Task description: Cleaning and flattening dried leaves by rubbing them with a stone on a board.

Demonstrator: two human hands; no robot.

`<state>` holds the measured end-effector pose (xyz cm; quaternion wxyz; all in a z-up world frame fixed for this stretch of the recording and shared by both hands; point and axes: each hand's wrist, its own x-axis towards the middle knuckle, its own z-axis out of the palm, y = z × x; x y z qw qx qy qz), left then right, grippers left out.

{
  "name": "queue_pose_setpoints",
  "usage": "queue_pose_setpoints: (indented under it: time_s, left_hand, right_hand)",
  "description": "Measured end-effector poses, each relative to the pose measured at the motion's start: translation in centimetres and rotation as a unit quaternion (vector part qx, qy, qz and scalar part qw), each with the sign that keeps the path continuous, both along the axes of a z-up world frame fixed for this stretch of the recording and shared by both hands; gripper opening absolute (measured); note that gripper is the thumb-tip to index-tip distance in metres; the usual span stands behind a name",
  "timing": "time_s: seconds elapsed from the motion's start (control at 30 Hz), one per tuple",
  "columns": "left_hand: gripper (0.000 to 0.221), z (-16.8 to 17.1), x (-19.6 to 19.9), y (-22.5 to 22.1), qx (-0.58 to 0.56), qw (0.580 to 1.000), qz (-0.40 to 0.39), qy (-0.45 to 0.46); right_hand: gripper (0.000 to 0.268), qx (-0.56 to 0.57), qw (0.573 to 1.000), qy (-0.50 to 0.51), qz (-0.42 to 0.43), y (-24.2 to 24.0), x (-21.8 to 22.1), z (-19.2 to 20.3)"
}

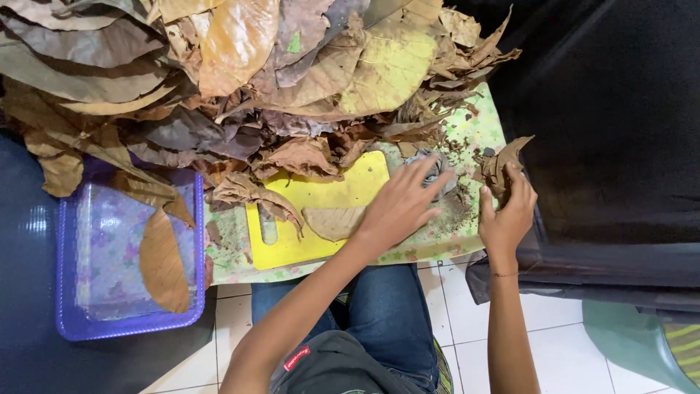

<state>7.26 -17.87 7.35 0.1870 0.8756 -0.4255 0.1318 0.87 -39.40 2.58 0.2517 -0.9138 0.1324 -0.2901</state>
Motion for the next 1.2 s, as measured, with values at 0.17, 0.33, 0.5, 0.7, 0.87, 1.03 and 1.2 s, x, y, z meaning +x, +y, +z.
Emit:
queue_pose_setpoints:
  time_s: [0.17, 0.33, 0.5, 0.7, 0.87, 1.03, 1.2]
  left_hand:
    - [0.065, -5.1, 2.6, -4.8, 0.097, 0.994, 0.011, -0.049]
    - [0.048, -9.7, 4.7, -7.9, 0.076, 0.989, 0.062, -0.111]
    - [0.039, -10.8, 6.0, -8.6, 0.046, 0.997, 0.007, -0.063]
    - [0.042, -5.0, 3.9, -4.6, 0.017, 0.997, -0.022, -0.069]
    - [0.05, -1.7, 1.3, 1.5, 0.005, 0.999, -0.028, -0.046]
    - [0.049, -5.3, -1.9, 5.7, -0.013, 0.996, 0.03, -0.078]
    - [0.053, -6.2, -4.5, 8.8, -0.025, 0.997, 0.059, 0.029]
  right_hand:
    - [0.051, -0.013, 1.0, -0.002, 0.0, 0.1, 0.0, -0.2]
    - [0.049, -0.01, 1.0, 0.004, 0.0, -0.3, 0.1, -0.7]
    - [0.048, -0.021, 1.0, 0.008, -0.002, 0.0, -0.2, -0.2]
    - [0.048, -0.023, 1.0, 0.011, -0.006, -0.2, 0.0, -0.5]
    - [0.048, -0.032, 0.999, 0.01, -0.002, -0.8, -0.1, -1.1]
    - [0.048, -0.039, 0.999, 0.013, 0.004, -0.4, 0.0, -0.7]
    - [0.047, -0.034, 0.999, 0.013, 0.023, 0.7, -0.3, 0.9]
